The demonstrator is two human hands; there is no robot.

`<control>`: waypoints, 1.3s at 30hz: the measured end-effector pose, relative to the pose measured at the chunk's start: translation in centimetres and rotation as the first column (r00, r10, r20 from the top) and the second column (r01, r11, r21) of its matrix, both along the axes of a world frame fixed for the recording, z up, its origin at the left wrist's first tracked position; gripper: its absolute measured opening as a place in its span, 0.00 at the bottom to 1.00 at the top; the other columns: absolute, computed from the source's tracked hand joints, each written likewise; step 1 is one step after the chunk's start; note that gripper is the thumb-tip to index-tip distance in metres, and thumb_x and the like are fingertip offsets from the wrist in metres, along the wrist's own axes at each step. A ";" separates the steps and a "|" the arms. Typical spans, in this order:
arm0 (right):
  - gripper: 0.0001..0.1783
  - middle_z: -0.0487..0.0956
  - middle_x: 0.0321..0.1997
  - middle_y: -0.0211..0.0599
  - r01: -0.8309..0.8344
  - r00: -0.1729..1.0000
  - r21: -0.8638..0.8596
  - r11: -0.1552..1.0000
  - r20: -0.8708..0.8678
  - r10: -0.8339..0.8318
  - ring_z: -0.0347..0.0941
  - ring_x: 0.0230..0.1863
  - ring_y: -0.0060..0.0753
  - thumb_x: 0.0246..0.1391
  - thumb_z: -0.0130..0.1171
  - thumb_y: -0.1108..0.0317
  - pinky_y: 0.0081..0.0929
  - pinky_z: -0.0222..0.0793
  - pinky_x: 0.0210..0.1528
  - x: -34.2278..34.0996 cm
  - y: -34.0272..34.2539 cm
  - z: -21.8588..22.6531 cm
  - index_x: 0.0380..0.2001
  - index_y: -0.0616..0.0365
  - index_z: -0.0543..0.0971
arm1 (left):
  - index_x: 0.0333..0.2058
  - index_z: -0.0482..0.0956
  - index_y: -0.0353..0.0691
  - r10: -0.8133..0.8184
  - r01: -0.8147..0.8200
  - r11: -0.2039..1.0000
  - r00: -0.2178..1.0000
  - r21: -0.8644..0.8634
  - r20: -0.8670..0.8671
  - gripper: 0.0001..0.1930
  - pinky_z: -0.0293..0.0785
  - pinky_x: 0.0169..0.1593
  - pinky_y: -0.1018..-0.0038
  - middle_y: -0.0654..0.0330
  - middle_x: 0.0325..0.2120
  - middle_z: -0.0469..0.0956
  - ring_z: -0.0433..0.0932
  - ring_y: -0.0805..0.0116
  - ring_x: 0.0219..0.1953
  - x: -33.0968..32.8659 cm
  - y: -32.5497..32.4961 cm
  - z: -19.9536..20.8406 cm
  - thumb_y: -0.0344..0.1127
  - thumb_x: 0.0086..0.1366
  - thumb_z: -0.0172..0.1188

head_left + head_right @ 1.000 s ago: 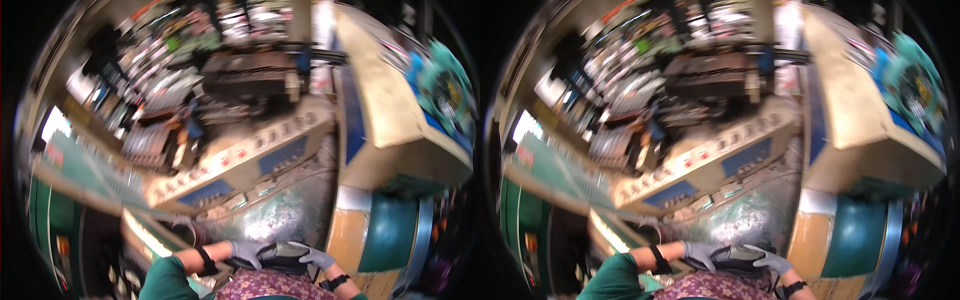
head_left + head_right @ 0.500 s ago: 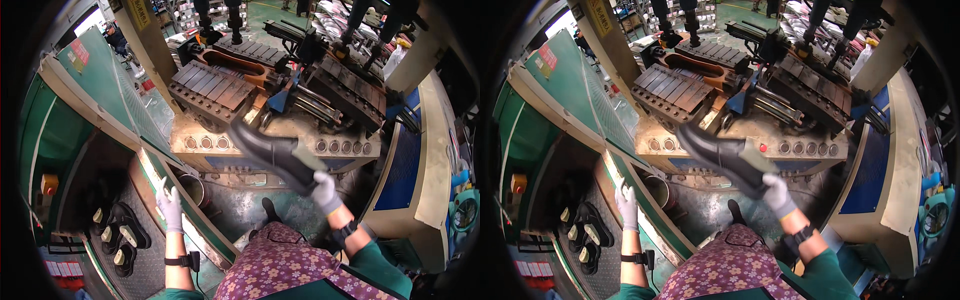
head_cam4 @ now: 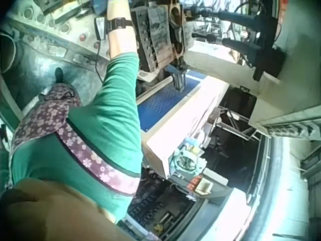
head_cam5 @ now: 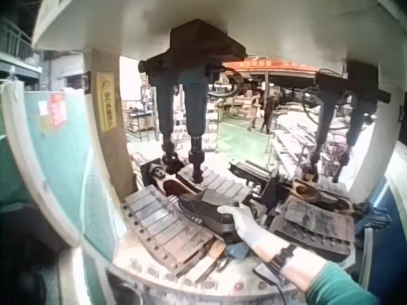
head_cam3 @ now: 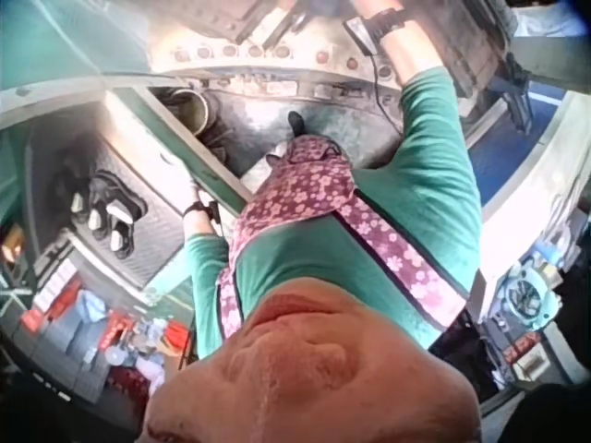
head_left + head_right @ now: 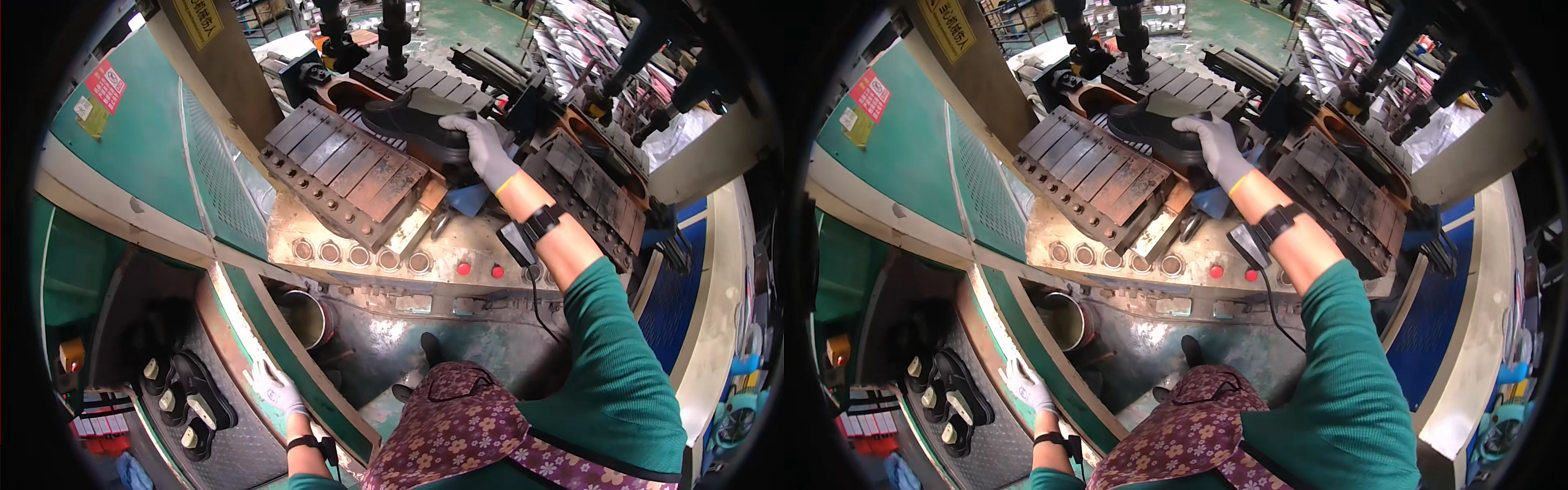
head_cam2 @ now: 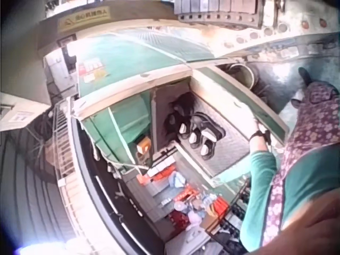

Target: Operating a shoe lasting machine and placing shoe components on a conveyor belt.

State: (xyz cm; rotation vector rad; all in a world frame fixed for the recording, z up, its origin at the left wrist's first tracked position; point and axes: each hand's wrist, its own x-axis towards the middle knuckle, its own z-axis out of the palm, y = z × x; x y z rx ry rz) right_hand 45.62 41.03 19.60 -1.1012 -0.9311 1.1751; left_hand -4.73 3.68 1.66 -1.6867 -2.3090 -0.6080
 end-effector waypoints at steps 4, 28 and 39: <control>0.19 0.81 0.34 0.33 -0.103 0.992 -0.032 0.994 -0.078 0.101 0.79 0.35 0.28 0.39 0.73 0.68 0.26 0.76 0.40 -1.2 4.7 -0.9 0.36 0.62 0.79 | 0.55 0.73 0.34 0.043 -0.042 0.999 0.997 0.014 -0.058 0.23 0.49 0.74 0.53 0.50 0.53 0.75 0.69 0.49 0.61 0.0 0.2 -0.5 0.27 0.60 0.51; 0.29 0.83 0.37 0.43 -0.277 0.539 -0.264 0.924 0.753 0.377 0.77 0.39 0.42 0.37 0.75 0.59 0.33 0.70 0.45 -3.6 13.5 -7.4 0.45 0.57 0.82 | 0.59 0.70 0.35 0.063 -0.070 0.993 0.995 -0.096 -0.076 0.21 0.50 0.73 0.52 0.50 0.58 0.72 0.60 0.41 0.67 0.0 -0.3 -1.3 0.34 0.69 0.47; 0.26 0.84 0.40 0.45 -0.168 0.487 -0.172 0.971 0.842 0.234 0.80 0.45 0.49 0.38 0.73 0.56 0.39 0.73 0.50 -3.6 15.0 -6.8 0.43 0.54 0.83 | 0.57 0.70 0.32 0.044 -0.050 0.996 0.996 -0.070 -0.081 0.20 0.50 0.73 0.55 0.47 0.55 0.73 0.67 0.48 0.62 0.9 1.2 -1.0 0.34 0.70 0.47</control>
